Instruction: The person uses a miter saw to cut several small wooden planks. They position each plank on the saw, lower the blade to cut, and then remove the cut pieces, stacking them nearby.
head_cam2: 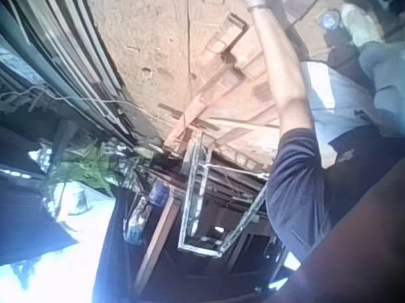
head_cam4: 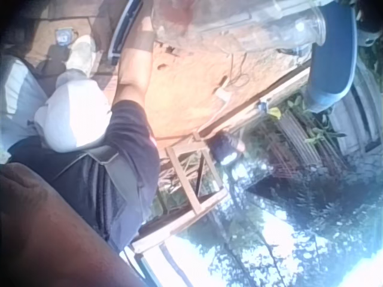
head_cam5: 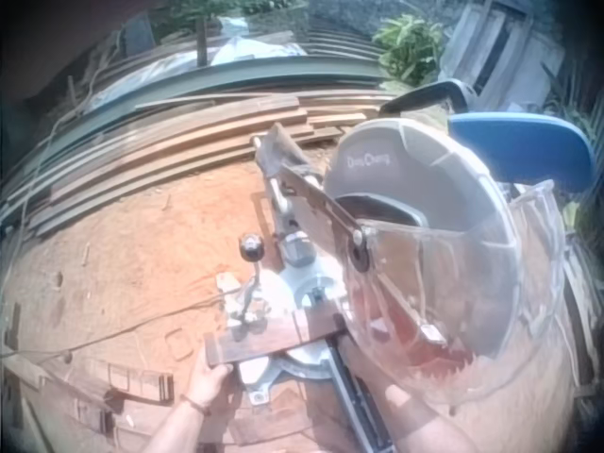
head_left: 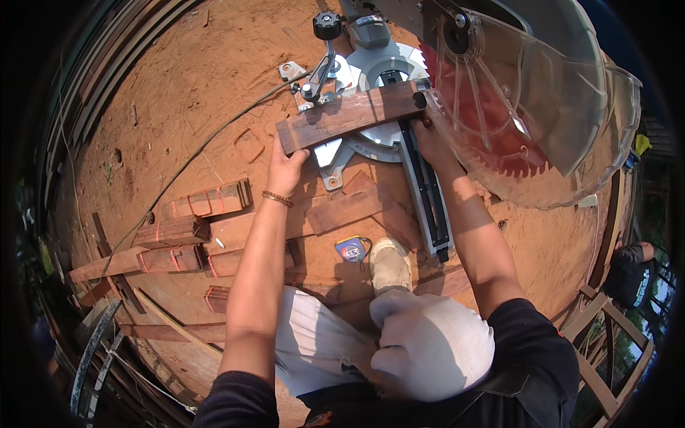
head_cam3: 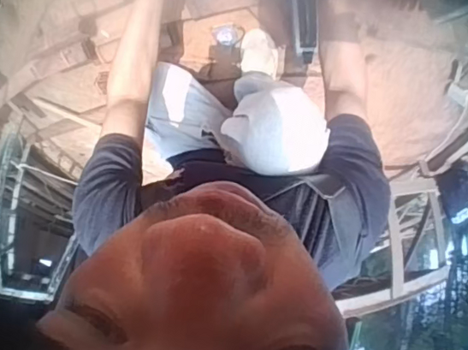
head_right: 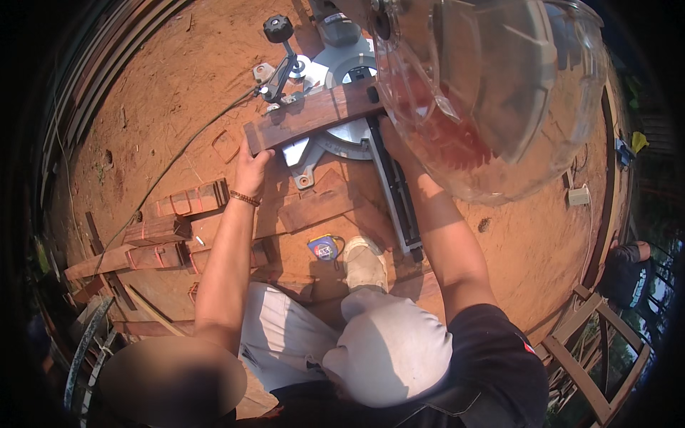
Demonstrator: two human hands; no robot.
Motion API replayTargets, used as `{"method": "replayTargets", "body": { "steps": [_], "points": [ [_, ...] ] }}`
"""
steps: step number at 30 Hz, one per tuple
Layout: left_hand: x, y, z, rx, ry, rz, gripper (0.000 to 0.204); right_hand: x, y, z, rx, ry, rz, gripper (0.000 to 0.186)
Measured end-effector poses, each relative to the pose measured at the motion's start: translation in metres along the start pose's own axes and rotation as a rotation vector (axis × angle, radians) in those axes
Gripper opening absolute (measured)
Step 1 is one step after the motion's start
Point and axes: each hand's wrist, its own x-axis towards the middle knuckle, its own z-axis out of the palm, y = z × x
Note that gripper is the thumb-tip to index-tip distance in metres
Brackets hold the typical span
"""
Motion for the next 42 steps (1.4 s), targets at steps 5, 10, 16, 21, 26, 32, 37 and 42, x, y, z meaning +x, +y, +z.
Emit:
{"method": "replayTargets", "body": {
  "steps": [5, 10, 16, 21, 26, 32, 37, 42],
  "points": [
    [-0.007, 0.008, -0.002, -0.131, -0.012, -0.091, 0.070, -0.019, -0.037, -0.019, 0.274, -0.058, 0.220, 0.042],
    [-0.001, 0.006, 0.003, -0.304, -0.016, -0.045, 0.079, -0.025, -0.076, -0.029, 0.511, -0.038, 0.224, 0.047],
    [0.001, 0.023, -0.005, -0.119, 0.036, -0.166, 0.069, -0.025, -0.088, -0.035, 0.465, -0.106, 0.264, 0.053],
    [0.028, 0.102, 0.032, 0.918, 0.121, 0.316, 0.080, -0.037, -0.073, -0.024, 0.252, 0.102, 0.157, 0.054],
    [0.079, 0.173, 0.074, 1.424, -0.217, 0.022, 0.040, -0.039, -0.049, -0.005, 0.191, 0.195, 0.088, 0.054],
    [0.074, 0.167, 0.056, 1.144, -0.314, 0.293, 0.036, -0.047, -0.041, -0.010, 0.062, 0.101, 0.171, 0.056],
    [0.076, 0.169, 0.052, 1.223, -0.431, 0.406, 0.033, -0.044, -0.042, -0.006, 0.019, 0.108, 0.118, 0.057],
    [0.084, 0.172, 0.054, 1.303, -0.629, 0.400, 0.035, -0.043, -0.037, -0.008, 0.027, -0.060, 0.241, 0.081]
  ]
}}
